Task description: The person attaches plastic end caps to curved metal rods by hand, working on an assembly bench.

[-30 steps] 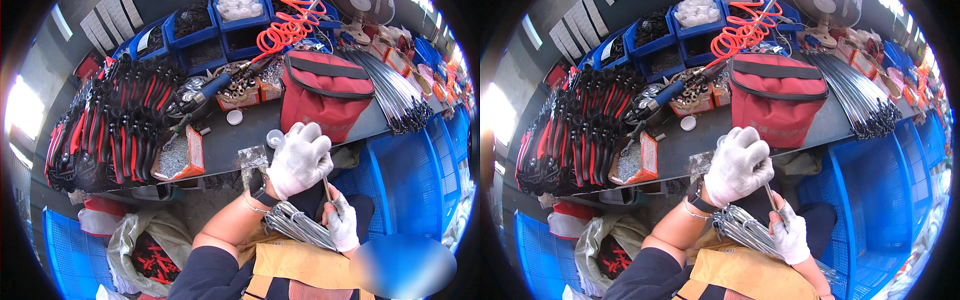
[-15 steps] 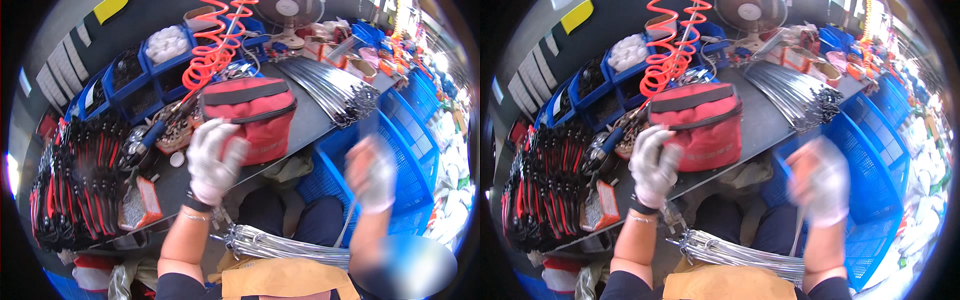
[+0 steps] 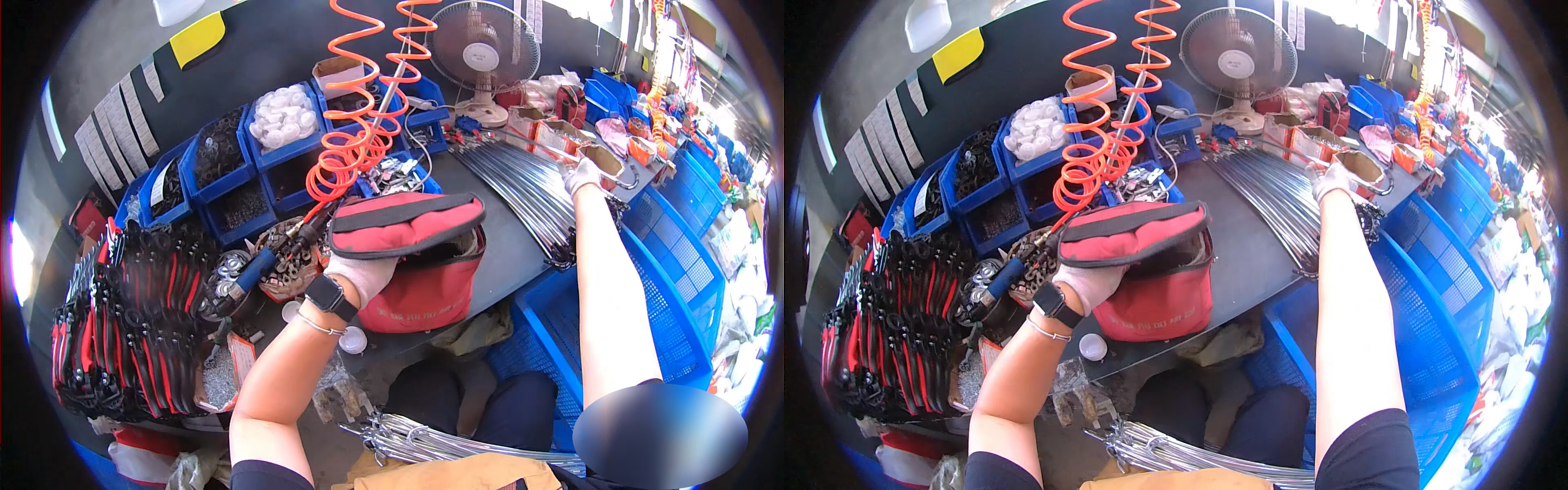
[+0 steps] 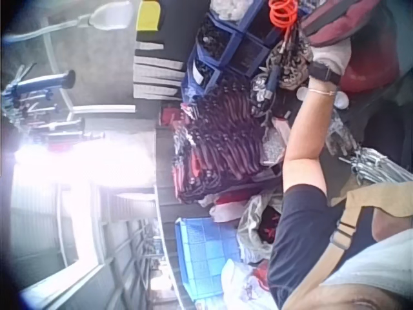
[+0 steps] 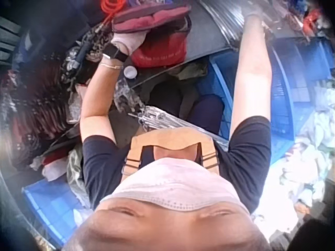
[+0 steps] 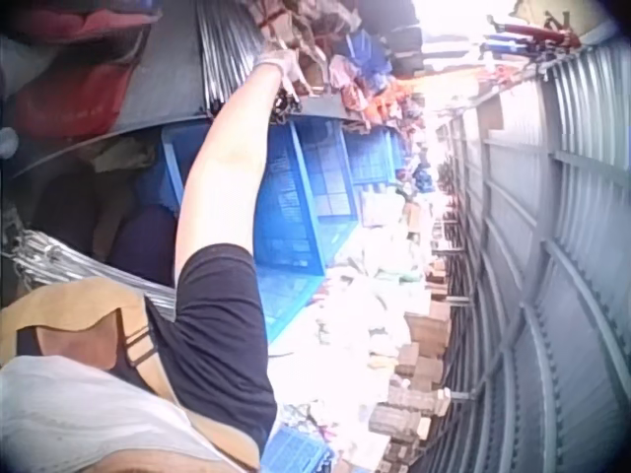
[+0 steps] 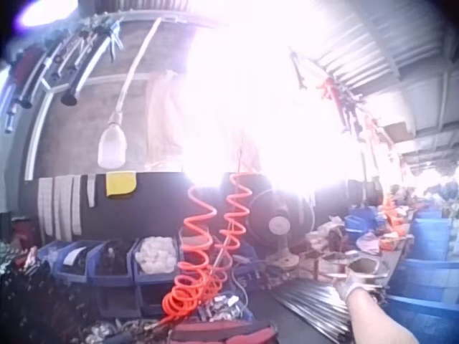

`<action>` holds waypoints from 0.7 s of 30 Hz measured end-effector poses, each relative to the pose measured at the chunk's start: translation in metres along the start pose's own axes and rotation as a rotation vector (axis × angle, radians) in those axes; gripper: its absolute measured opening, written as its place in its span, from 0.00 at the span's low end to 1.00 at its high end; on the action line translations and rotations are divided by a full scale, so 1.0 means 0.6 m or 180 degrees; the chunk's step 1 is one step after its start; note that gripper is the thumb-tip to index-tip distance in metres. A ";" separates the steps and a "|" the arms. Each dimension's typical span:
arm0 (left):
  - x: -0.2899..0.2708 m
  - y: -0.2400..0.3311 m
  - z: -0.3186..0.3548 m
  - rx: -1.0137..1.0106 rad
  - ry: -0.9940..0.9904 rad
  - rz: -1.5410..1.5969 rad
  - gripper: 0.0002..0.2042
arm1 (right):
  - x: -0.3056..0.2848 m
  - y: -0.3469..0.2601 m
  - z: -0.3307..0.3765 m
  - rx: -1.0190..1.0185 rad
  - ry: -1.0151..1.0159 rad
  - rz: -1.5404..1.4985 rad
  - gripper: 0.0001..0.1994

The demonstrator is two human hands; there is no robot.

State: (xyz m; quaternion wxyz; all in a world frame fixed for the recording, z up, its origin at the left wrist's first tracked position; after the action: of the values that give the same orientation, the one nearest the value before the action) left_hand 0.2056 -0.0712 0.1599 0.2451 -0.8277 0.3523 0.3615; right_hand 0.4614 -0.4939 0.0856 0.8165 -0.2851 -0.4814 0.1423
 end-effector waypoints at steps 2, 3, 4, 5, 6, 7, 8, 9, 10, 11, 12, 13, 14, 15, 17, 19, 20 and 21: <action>0.024 -0.014 0.007 -0.0047 -0.0102 -0.0152 0.14 | -0.018 0.015 -0.001 0.0281 0.0003 -0.0163 0.17; 0.033 -0.025 0.026 -0.0177 -0.0207 -0.0356 0.14 | 0.012 0.046 0.061 0.0228 -0.0297 -0.0054 0.15; 0.030 -0.027 0.035 -0.0262 0.0008 -0.0354 0.15 | 0.021 0.054 0.111 0.0125 -0.0596 0.0021 0.14; 0.034 -0.024 0.030 -0.0215 0.0018 -0.0304 0.15 | 0.006 0.047 0.125 0.0274 -0.1145 0.0067 0.15; 0.044 -0.027 0.025 -0.0152 -0.0005 -0.0407 0.16 | -0.018 0.055 0.147 0.0238 -0.1447 0.0355 0.16; 0.049 -0.028 0.018 -0.0092 -0.0026 -0.0529 0.16 | -0.055 0.099 0.177 -0.0002 -0.2178 0.0410 0.17; 0.048 -0.038 0.041 -0.0215 -0.0091 -0.0530 0.16 | -0.029 0.167 0.354 0.0016 -0.1574 0.1202 0.15; 0.036 -0.026 0.021 -0.0090 -0.0076 -0.0442 0.16 | -0.093 0.198 0.410 0.0280 -0.1855 0.2133 0.13; 0.029 -0.019 0.008 0.0002 -0.0104 -0.0370 0.16 | -0.148 0.249 0.463 0.0837 -0.2489 0.3070 0.16; 0.033 -0.019 0.002 0.0080 -0.0146 -0.0293 0.16 | -0.176 0.301 0.538 0.0550 -0.3083 0.4438 0.13; 0.049 -0.032 0.007 0.0105 0.0046 -0.0221 0.16 | -0.256 0.370 0.580 -0.0857 -0.4068 0.5942 0.15; 0.058 -0.035 0.006 0.0107 0.0033 -0.0202 0.16 | -0.298 0.396 0.633 0.0096 -0.3878 0.5981 0.18; 0.069 -0.034 0.000 0.0168 -0.0116 -0.0339 0.17 | -0.353 0.424 0.668 -0.0225 -0.3591 0.5897 0.18; 0.080 -0.033 0.003 0.0201 -0.0300 -0.0482 0.18 | -0.391 0.444 0.692 -0.0500 -0.3342 0.5788 0.19; 0.137 -0.080 0.039 0.0389 0.0511 -0.0594 0.19 | -0.394 0.461 0.702 -0.0483 -0.3309 0.6541 0.18; 0.121 -0.047 -0.006 0.0069 -0.0889 -0.1226 0.18 | -0.373 0.439 0.709 -0.0637 -0.3276 0.6308 0.14; 0.135 -0.070 -0.035 -0.0758 -0.1323 -0.0382 0.17 | -0.371 0.435 0.711 -0.0680 -0.3162 0.6516 0.12; 0.207 -0.130 -0.005 0.0023 -0.2303 -0.1763 0.17 | -0.362 0.437 0.725 -0.1098 -0.3285 0.6583 0.12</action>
State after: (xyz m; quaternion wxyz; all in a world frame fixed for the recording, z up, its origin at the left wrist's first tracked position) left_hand 0.3269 -0.0743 0.0779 0.4428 -0.7104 0.0106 0.5470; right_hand -0.0126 -0.2519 -0.0628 -0.0305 -0.5567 -0.3074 0.7711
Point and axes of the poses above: each hand's wrist, its own z-axis away from the middle knuckle, its own x-axis out of the palm, y = z × x, the point moved 4 cm from there along -z, towards the middle knuckle, and after that the axes turned 14 degrees about x, right-handed, at the moved point
